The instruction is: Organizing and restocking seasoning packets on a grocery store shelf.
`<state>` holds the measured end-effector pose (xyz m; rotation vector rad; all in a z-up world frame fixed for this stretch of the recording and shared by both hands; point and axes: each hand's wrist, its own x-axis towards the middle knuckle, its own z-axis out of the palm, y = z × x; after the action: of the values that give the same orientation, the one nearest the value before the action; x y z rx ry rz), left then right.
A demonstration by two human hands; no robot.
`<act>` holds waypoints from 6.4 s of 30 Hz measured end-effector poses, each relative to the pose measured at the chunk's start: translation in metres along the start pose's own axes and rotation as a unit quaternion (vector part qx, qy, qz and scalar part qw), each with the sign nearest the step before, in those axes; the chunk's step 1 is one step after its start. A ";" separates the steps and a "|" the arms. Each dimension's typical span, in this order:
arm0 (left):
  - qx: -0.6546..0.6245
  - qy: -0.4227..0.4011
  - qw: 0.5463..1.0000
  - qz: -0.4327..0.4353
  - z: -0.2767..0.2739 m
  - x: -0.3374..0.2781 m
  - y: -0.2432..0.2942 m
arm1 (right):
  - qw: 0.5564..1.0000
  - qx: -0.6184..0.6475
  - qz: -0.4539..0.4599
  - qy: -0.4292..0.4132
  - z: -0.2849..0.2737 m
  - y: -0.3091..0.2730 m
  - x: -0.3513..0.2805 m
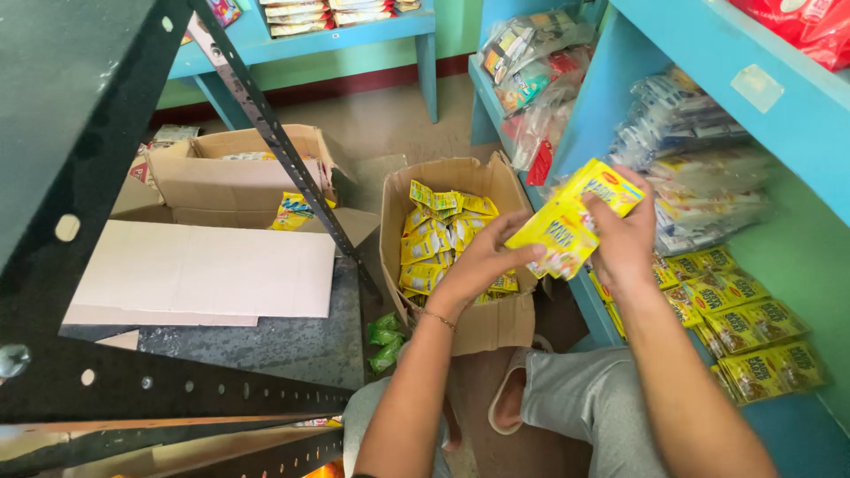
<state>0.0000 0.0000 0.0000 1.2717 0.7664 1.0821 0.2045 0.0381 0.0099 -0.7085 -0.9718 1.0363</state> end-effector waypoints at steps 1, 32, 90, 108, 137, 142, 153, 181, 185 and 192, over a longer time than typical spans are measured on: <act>0.000 -0.002 1.000 -0.002 0.004 0.000 0.002 | 1.000 0.000 0.000 0.003 0.001 0.000 -0.004; 0.273 0.143 0.948 0.084 0.034 -0.004 -0.005 | 0.989 -0.137 0.035 -0.046 0.049 -0.002 -0.039; -0.104 0.468 0.870 0.112 -0.081 0.002 -0.008 | 0.699 -0.714 0.015 0.041 -0.140 0.040 -0.104; -0.188 0.507 0.832 0.124 -0.083 0.021 0.017 | 0.332 -0.618 0.115 -0.703 0.005 0.420 0.021; -0.305 0.493 0.794 0.182 -0.096 0.008 0.070 | 0.678 -0.553 0.330 -0.353 0.014 0.537 -0.088; -0.316 0.489 0.790 0.193 -0.098 0.005 0.070 | 0.723 -0.500 0.313 -0.360 0.018 0.533 -0.073; -0.332 0.475 0.792 0.192 -0.107 -0.002 0.069 | 0.590 -0.587 0.260 -0.489 -0.004 0.523 -0.059; 0.212 0.135 0.959 0.133 -0.027 -0.010 0.035 | 0.907 -0.362 -0.160 -0.143 0.043 0.006 -0.029; 0.169 0.135 0.967 0.134 -0.023 -0.002 0.021 | 0.940 -0.273 -0.043 -0.199 0.017 0.023 -0.007; 0.156 0.191 0.959 0.139 -0.013 0.001 0.007 | 0.894 -0.278 0.056 -0.348 0.041 -0.007 -0.012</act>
<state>-0.0128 0.0050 0.0043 1.4870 1.1060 1.5062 0.1678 0.0263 0.0294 -0.8794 -1.9223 1.1459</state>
